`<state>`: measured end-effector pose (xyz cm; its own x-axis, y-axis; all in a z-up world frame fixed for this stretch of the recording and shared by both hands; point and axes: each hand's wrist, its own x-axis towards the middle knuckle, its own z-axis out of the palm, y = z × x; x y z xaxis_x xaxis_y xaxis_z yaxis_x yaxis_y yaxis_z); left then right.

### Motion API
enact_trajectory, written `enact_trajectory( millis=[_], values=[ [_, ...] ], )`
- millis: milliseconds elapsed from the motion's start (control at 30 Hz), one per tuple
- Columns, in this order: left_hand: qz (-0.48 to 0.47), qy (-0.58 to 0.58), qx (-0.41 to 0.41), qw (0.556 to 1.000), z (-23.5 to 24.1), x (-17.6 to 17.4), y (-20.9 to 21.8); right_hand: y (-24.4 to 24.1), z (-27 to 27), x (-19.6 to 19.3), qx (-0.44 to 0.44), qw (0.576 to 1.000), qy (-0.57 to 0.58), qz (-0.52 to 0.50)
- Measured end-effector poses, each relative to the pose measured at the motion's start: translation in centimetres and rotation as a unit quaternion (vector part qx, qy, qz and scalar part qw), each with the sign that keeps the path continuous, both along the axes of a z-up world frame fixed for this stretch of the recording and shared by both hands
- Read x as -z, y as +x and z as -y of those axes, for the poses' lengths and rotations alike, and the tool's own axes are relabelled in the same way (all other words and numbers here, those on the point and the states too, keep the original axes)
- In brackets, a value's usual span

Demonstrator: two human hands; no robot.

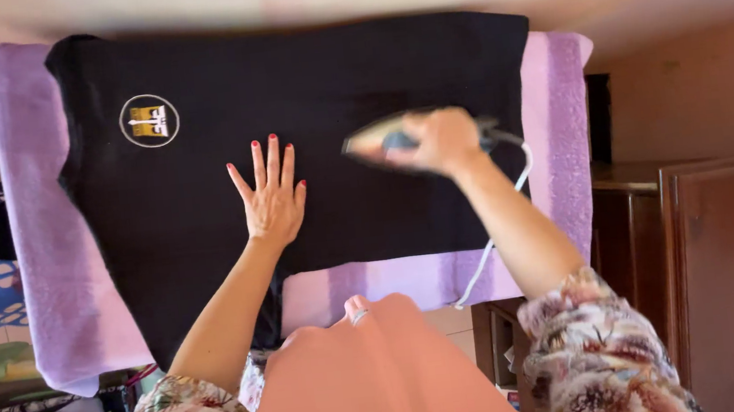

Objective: Ironing and folding a black t-shirt on an ironing board

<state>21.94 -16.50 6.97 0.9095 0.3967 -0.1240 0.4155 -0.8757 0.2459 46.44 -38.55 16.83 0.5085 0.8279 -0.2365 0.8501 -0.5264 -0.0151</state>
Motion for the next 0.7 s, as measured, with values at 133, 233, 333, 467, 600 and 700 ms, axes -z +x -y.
enact_trajectory(
  millis=[133, 233, 333, 467, 600, 700],
  values=[
    [0.024, -0.010, 0.012, 1.000, 3.1, -1.2, 2.2, -9.3, 4.6, 0.3, -0.030, 0.997, 0.009, -0.074],
    [0.045, 0.016, 0.040, 0.998, 5.4, -1.2, 3.5, -14.6, 9.4, 3.3, -0.082, 0.996, 0.025, -0.017],
    [0.028, -0.002, 0.053, 0.998, 6.4, -0.8, 4.0, -13.3, 10.3, 1.9, -0.017, 0.995, 0.090, 0.035],
    [0.034, 0.017, 0.055, 0.998, 6.5, -0.8, 4.0, -3.4, 8.5, 0.9, 0.097, 0.983, 0.115, 0.109],
    [0.035, 0.017, 0.050, 0.998, 6.7, -1.0, 4.3, 6.9, 8.1, 2.6, 0.063, 0.983, 0.090, 0.150],
    [0.024, 0.028, 0.048, 0.998, 6.8, -0.4, 4.2, 6.0, 7.6, -0.2, -0.008, 0.997, 0.045, 0.057]
  ],
)
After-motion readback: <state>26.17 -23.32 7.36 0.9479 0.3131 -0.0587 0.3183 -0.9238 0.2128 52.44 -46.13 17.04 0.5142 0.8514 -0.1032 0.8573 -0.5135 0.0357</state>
